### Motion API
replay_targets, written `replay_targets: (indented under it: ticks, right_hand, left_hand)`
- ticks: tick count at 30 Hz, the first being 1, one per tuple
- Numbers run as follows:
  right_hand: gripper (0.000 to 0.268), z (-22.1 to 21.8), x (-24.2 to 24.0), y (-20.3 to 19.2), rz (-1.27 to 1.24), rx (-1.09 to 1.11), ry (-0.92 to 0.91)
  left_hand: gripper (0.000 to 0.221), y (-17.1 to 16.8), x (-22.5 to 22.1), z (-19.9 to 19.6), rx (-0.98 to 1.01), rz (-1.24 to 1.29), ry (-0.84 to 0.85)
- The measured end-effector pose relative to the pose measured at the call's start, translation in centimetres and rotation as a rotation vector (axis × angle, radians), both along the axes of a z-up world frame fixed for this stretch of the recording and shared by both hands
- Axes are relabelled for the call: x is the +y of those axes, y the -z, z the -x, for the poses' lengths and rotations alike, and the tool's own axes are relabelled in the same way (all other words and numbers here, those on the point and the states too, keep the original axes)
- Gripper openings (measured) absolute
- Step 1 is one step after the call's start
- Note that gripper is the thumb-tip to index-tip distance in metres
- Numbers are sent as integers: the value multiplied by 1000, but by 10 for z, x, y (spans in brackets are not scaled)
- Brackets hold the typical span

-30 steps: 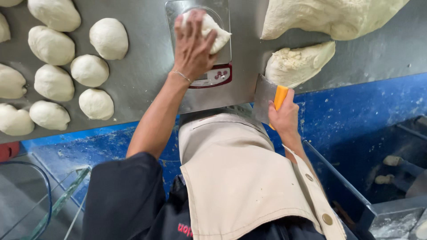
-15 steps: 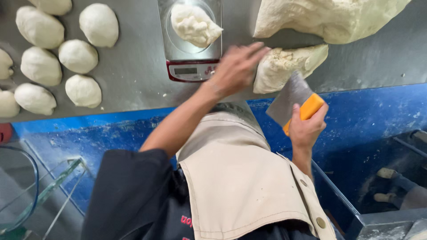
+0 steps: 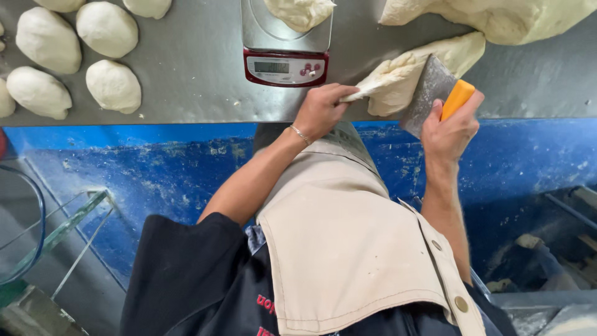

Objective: The person uses a scraper to cut pieces of dough from a large mass, weighs them on a digital scale, and rolls them by hand into small spheres on a metal table.

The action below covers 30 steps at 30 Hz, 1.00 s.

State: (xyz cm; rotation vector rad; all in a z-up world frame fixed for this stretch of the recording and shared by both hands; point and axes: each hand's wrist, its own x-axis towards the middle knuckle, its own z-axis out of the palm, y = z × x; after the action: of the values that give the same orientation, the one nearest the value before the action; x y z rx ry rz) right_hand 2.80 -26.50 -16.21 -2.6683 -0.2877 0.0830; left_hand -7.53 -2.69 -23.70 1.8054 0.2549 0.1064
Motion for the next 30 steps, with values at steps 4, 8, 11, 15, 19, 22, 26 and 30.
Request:
replay_targets:
  ticks: [4,8,11,15,19,22,26,30]
  right_hand:
    - [47,9,19,-51,33,-1,-2]
    - [43,31,48,-89,-64,57,-89]
    - [43,46,67,-86,-59,84,-182]
    - [42,62,104,-28,-1,286,-188]
    - [44,45,122,1,3,144,-211]
    - [45,43,94,-25,-50,127,-166]
    - [50,44,80,-37,-77,114,-96]
    - [49,56,69,-35,-28,156,15]
  left_hand:
    - [29,-10,5,3,-31,-17,-96]
    - [26,-11,6,9,-127,-87,-153]
    - [23,0,9,12,-119,-121,-145]
    - [20,15,9,13,-82,-121,-117]
    - [23,-7,37,5,-110,-192,-210]
    - [32,-42,42,12,-235,-184,-288]
    - [50,-48,95,-14,-311,-623,-101]
    - [71,-60,116,-24,-92,-885,51]
